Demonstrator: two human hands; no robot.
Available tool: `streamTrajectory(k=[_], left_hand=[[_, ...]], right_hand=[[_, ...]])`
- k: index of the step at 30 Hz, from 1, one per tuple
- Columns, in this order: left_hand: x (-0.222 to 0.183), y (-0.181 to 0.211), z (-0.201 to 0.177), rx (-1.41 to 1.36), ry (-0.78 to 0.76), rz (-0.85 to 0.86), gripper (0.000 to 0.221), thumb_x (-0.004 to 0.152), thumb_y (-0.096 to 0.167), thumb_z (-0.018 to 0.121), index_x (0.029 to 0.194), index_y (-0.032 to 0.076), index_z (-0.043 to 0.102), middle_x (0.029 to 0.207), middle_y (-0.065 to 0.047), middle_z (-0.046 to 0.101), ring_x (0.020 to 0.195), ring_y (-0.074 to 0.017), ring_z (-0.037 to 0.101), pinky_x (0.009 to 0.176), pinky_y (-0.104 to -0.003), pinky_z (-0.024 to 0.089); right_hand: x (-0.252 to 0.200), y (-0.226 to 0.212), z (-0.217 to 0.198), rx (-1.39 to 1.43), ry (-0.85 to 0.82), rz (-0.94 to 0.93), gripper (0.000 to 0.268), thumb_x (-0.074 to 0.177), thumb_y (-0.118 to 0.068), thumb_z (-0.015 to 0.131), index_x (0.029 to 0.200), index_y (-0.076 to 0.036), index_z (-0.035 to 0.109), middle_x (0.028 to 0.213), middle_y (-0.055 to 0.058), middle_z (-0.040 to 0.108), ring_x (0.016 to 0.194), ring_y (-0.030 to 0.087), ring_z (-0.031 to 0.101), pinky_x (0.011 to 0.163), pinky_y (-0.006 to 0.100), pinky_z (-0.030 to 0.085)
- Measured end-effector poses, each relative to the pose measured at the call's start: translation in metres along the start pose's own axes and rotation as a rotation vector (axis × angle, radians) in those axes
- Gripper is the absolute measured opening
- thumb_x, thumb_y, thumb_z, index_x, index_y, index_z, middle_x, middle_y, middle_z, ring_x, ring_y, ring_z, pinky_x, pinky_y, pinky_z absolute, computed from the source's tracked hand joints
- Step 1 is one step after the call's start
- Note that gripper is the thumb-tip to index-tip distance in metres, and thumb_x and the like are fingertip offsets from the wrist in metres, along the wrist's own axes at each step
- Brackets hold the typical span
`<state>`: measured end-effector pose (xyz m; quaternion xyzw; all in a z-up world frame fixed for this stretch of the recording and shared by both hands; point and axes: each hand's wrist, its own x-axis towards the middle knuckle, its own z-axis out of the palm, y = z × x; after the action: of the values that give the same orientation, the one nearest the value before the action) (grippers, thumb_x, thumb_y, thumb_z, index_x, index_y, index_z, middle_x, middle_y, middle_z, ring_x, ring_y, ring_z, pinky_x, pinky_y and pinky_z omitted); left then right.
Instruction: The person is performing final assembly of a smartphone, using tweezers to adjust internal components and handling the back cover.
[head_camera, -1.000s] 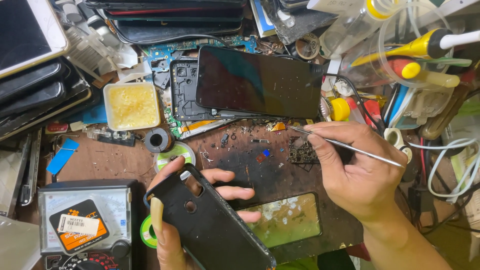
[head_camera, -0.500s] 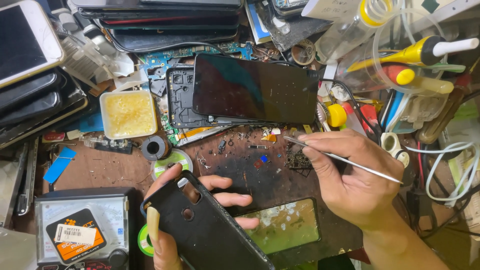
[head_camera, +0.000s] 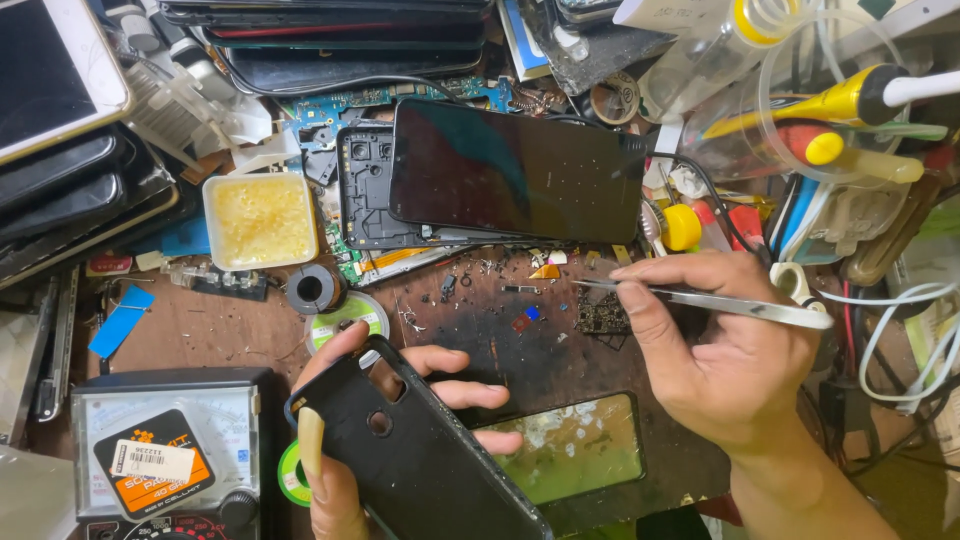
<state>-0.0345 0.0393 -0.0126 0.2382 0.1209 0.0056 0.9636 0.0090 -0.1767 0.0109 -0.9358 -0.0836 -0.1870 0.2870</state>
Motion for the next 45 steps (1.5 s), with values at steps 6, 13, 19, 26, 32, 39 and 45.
streamTrajectory(k=[6,13,19,26,32,39,45], left_hand=[[-0.003,0.000,0.010,0.101,0.047,0.035,0.072,0.101,0.040,0.077,0.146,-0.001,0.040,0.113,-0.045,0.056,0.090,-0.0529,0.071,0.066,-0.061,0.068],[-0.003,0.003,0.005,0.041,0.008,-0.008,0.077,0.098,0.038,0.084,0.147,0.000,0.040,0.115,-0.045,0.054,0.093,-0.0553,0.069,0.070,-0.064,0.066],[-0.005,-0.002,0.012,0.058,0.064,0.028,0.070,0.098,0.040,0.076,0.144,0.000,0.042,0.110,-0.044,0.057,0.087,-0.0523,0.071,0.063,-0.058,0.067],[-0.007,0.001,0.015,0.129,0.099,0.030,0.077,0.092,0.049,0.076,0.144,0.005,0.041,0.108,-0.037,0.059,0.086,-0.0447,0.073,0.061,-0.049,0.068],[-0.006,0.006,0.001,0.136,-0.034,-0.025,0.077,0.095,0.049,0.074,0.146,0.007,0.036,0.114,-0.037,0.056,0.094,-0.0465,0.072,0.069,-0.054,0.068],[-0.008,0.006,-0.003,0.155,-0.103,-0.047,0.073,0.097,0.051,0.069,0.147,0.011,0.034,0.117,-0.034,0.055,0.099,-0.0456,0.070,0.072,-0.053,0.068],[-0.007,0.008,-0.001,0.171,-0.089,-0.065,0.074,0.094,0.053,0.071,0.146,0.014,0.035,0.116,-0.032,0.055,0.097,-0.0438,0.071,0.072,-0.051,0.068]], right_hand=[[-0.008,0.003,-0.001,0.047,-0.020,0.016,0.016,0.102,-0.014,0.065,0.100,0.002,0.062,0.097,0.013,0.076,0.093,0.024,0.072,0.089,0.034,0.053],[0.001,-0.010,0.002,0.516,-0.033,0.070,0.022,0.110,-0.024,0.032,0.104,-0.006,0.022,0.082,0.039,0.067,0.071,0.042,0.080,0.057,0.035,0.061],[-0.007,0.001,0.007,0.381,-0.048,-0.025,0.030,0.112,-0.032,0.035,0.109,-0.002,0.033,0.100,0.025,0.073,0.098,0.039,0.080,0.089,0.040,0.064],[-0.005,-0.007,0.006,0.409,-0.044,0.003,0.028,0.110,-0.029,0.040,0.105,-0.002,0.037,0.093,0.022,0.073,0.080,0.031,0.078,0.079,0.037,0.063],[-0.005,-0.012,0.007,0.545,-0.029,0.012,0.023,0.113,-0.029,0.031,0.107,-0.010,0.021,0.087,0.033,0.068,0.072,0.041,0.076,0.072,0.037,0.059],[-0.007,-0.002,0.003,0.224,-0.005,-0.180,0.025,0.110,-0.030,0.043,0.104,-0.007,0.044,0.103,0.015,0.073,0.103,0.031,0.063,0.102,0.042,0.044],[-0.011,-0.004,0.006,0.445,-0.063,-0.072,0.015,0.105,-0.011,0.055,0.108,-0.001,0.044,0.104,0.023,0.067,0.103,0.032,0.072,0.096,0.039,0.060]])
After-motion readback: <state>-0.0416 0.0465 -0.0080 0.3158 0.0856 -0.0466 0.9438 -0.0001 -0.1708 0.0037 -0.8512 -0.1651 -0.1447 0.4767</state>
